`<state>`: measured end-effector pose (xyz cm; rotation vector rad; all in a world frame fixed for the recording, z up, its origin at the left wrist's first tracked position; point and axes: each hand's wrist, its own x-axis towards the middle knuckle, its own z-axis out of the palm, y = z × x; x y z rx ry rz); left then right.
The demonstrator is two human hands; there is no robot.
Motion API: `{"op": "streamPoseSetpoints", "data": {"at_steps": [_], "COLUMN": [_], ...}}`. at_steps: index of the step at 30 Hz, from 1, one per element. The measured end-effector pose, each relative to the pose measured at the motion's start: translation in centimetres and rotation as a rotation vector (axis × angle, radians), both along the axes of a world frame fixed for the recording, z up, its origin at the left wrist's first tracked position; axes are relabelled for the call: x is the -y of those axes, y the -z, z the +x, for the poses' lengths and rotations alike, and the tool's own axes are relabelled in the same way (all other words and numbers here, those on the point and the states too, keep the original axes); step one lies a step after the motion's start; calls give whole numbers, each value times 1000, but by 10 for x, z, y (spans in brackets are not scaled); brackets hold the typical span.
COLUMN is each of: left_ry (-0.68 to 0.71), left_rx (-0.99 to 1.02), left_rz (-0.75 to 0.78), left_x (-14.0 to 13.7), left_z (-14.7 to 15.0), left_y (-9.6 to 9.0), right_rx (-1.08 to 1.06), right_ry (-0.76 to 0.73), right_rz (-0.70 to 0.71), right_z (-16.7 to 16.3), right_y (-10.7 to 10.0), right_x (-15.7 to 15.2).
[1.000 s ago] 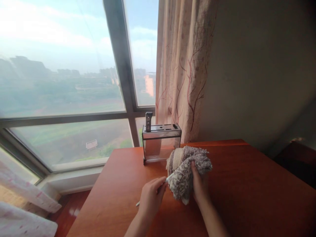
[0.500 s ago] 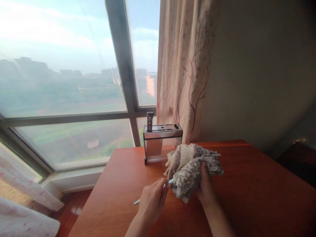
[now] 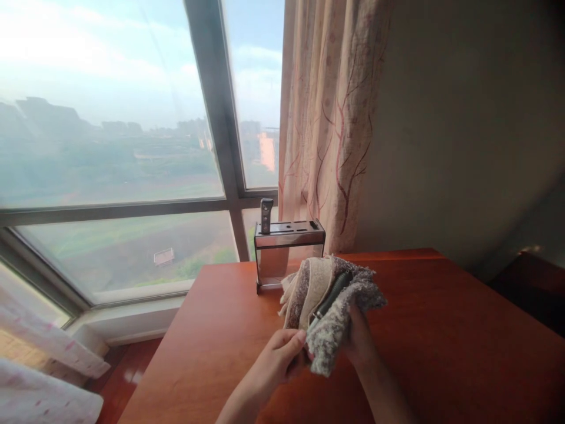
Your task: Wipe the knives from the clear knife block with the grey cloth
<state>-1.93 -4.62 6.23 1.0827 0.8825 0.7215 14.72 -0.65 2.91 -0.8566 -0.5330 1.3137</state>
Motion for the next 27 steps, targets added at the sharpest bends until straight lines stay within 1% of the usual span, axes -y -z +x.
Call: {"op": "streamPoseSetpoints", "data": {"at_steps": [2,3,5,6,8,11,13,16,19,20,22,24,27], "left_ry": [-76,-114,-175,-197,-227,-295,-372,-487,-514,-512,-507,-489,-426], "left_rx": [0,0,-2,-14,-95,-350,-535,-754,-898,-922,-933,-895,-761], "left_rz": [-57,-57,17,90,283,581,754,988,1140,1160,1153,1087,941], "left_x": [0,0,-2,-3,-6,-7,-6,-5,-4,-4,-3,-3,-5], "left_z": [4,5,7,7,6,1,-4,-13,-19,-19,-18,-16,-13], "left_y": [-1,0,2,4,7,10,12,16,19,19,19,17,14], "right_rx": [-16,0,81,122,195,293,376,487,531,535,542,545,505], "right_ry": [-77,-106,-138,-143,-116,28,118,161,176,183,191,196,212], "right_rz": [-27,-30,-21,-19,-31,-69,-76,-15,42,44,31,7,-4], "right_z": [-2,-3,-5,-5,-7,-12,-16,-19,-19,-19,-19,-20,-20], "right_y": [-1,-1,1,2,2,0,-4,-9,-13,-14,-16,-17,-15], "right_x": [6,8,10,10,8,4,3,4,6,7,8,8,6]}}
